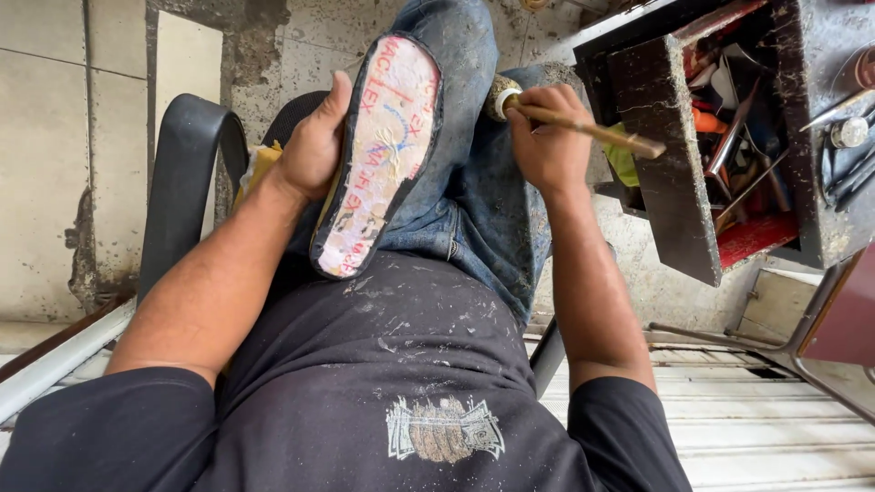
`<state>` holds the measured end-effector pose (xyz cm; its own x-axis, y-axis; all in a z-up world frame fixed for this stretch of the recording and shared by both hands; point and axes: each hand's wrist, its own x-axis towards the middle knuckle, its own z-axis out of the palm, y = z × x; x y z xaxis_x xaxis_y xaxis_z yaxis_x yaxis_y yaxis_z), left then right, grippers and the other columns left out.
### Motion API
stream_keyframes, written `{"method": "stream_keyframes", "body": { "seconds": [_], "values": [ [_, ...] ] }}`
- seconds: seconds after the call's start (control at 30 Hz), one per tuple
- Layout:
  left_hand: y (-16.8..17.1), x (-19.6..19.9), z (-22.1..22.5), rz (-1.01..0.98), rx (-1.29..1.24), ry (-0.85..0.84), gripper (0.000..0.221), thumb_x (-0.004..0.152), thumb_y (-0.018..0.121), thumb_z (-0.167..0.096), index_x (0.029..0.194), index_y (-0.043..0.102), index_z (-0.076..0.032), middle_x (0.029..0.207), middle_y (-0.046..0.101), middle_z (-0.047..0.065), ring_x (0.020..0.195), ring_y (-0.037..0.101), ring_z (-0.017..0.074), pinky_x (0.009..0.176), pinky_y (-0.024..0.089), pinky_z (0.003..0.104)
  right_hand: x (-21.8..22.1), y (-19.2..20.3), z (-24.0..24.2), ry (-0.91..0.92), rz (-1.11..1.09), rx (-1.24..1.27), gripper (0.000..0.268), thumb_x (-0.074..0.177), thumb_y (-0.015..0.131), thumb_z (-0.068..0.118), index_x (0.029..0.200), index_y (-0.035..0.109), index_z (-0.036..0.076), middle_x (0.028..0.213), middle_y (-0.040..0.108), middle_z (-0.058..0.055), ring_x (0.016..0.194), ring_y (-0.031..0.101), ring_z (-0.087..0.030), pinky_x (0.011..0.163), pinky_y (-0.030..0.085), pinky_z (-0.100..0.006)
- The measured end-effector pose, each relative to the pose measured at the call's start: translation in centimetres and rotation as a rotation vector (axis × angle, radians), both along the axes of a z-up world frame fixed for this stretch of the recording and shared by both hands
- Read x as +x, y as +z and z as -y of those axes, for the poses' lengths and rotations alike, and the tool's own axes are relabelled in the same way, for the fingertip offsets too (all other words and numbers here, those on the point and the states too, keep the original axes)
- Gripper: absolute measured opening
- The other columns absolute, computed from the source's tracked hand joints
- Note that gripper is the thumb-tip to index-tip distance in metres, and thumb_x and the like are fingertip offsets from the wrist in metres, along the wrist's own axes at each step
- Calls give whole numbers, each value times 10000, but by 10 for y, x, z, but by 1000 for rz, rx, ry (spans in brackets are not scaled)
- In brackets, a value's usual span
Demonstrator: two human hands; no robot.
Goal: Applying a pink coating to the bottom of a shoe sole using a long-handled brush
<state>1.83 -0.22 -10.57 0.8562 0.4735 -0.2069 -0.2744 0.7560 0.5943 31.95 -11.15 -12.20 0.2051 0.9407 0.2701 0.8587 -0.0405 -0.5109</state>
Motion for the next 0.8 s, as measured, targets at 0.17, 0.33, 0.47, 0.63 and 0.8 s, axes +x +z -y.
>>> {"method": "stream_keyframes", "body": {
  "seconds": [0.17, 0.33, 0.47, 0.63, 0.8],
  "values": [
    [-4, 6, 5, -119, -121, 111, 748, 923, 470, -602, 1333, 609, 7, 1328, 662, 224, 1212, 671, 329, 1031, 582, 434, -2, -1, 1, -95, -193, 16, 141, 882, 878, 118, 936, 749, 101, 918, 685, -59, 807, 667, -227, 688, 556, -382],
    [17, 10, 5, -182, -186, 95, 800, 882, 464, -622, 1311, 624, 33, 1266, 696, 266, 1111, 720, 370, 912, 629, 452, 6, 27, 24, -332, -814, 220, 135, 915, 717, -88, 896, 665, 35, 891, 658, -130, 793, 830, -333, 554, 685, -289],
    [15, 24, 8, -270, -143, 92, 739, 881, 454, -636, 1191, 673, -3, 1117, 741, 212, 986, 743, 326, 827, 632, 404, 23, -3, 39, -560, -1387, 331, 93, 969, 601, -19, 1005, 571, 62, 880, 741, -217, 778, 793, -311, 537, 668, -375],
    [27, 28, 6, -907, 134, 136, 702, 820, 423, -719, 961, 794, -140, 1020, 769, -25, 959, 639, 72, 910, 518, 240, 26, -21, 40, -579, -1556, 290, 222, 997, 707, 167, 891, 512, 160, 768, 533, -75, 528, 449, -112, 423, 320, -237],
    [7, 35, 9, -431, -89, 130, 682, 896, 459, -599, 989, 719, 24, 894, 764, 190, 781, 754, 281, 666, 625, 346, 34, 120, 36, 557, -848, 685, 166, 1084, 404, -49, 1128, 417, 110, 1206, 446, -45, 1238, 468, -138, 1118, 512, -84]
  ]
}}
